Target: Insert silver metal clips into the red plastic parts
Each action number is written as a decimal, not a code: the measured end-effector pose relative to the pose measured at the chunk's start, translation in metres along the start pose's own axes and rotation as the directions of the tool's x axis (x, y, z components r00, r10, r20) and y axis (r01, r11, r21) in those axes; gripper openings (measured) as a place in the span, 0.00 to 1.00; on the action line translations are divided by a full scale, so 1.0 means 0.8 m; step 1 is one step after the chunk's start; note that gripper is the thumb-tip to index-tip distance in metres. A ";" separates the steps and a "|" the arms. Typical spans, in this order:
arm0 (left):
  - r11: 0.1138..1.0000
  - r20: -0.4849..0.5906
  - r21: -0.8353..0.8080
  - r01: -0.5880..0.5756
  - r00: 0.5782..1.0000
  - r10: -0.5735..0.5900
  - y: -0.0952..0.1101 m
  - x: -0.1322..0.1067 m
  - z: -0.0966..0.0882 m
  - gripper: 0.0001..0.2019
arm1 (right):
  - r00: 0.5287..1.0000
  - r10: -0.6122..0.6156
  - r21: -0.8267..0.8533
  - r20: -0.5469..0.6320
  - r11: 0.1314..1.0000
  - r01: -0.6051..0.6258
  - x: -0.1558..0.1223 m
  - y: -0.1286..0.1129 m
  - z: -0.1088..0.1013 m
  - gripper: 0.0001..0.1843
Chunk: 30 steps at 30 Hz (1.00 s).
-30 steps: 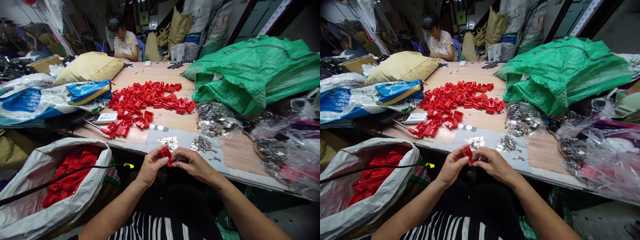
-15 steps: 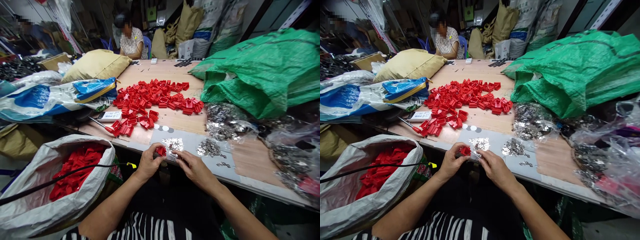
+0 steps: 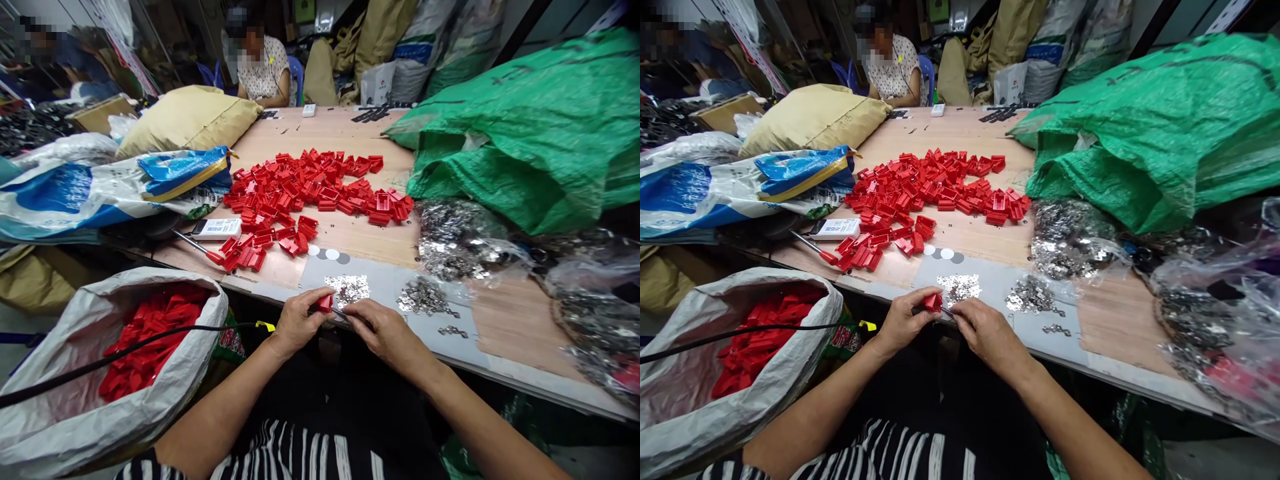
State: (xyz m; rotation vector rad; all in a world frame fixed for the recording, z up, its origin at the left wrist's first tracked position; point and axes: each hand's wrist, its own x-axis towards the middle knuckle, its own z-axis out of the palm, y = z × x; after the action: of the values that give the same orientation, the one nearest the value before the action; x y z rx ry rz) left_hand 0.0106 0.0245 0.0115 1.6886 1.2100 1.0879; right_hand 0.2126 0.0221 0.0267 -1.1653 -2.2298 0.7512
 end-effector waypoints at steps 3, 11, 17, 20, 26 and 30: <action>1.000 0.000 -0.008 0.012 1.000 -0.012 0.002 0.001 0.000 0.20 | 1.000 0.013 -0.012 -0.002 1.000 -0.013 -0.001 -0.001 0.000 0.12; 1.000 0.000 -0.019 0.011 1.000 -0.011 -0.002 0.000 0.003 0.19 | 0.989 0.146 -0.122 0.010 0.982 -0.144 0.005 -0.024 0.009 0.12; 1.000 -0.015 -0.014 0.027 1.000 -0.027 0.001 0.001 0.004 0.17 | 0.980 0.193 -0.201 0.039 0.962 -0.182 0.008 -0.029 0.013 0.10; 1.000 -0.018 -0.019 0.016 1.000 -0.017 0.004 -0.004 0.003 0.16 | 0.990 0.142 -0.123 0.025 0.983 -0.138 0.001 -0.025 0.008 0.12; 0.998 -0.099 -0.057 0.006 0.995 -0.012 0.018 -0.021 0.005 0.13 | 0.991 0.121 0.060 -0.054 0.991 -0.118 -0.023 -0.027 0.000 0.10; 0.993 -0.117 -0.122 -0.010 0.993 -0.004 0.026 -0.028 0.006 0.14 | 0.983 0.181 0.135 0.012 0.974 -0.181 -0.030 -0.037 -0.007 0.09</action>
State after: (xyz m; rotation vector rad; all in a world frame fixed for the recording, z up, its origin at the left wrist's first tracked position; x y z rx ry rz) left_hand 0.0168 -0.0026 0.0244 1.5523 1.1886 1.2524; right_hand 0.2117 -0.0106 0.0462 -1.3121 -2.0555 0.9590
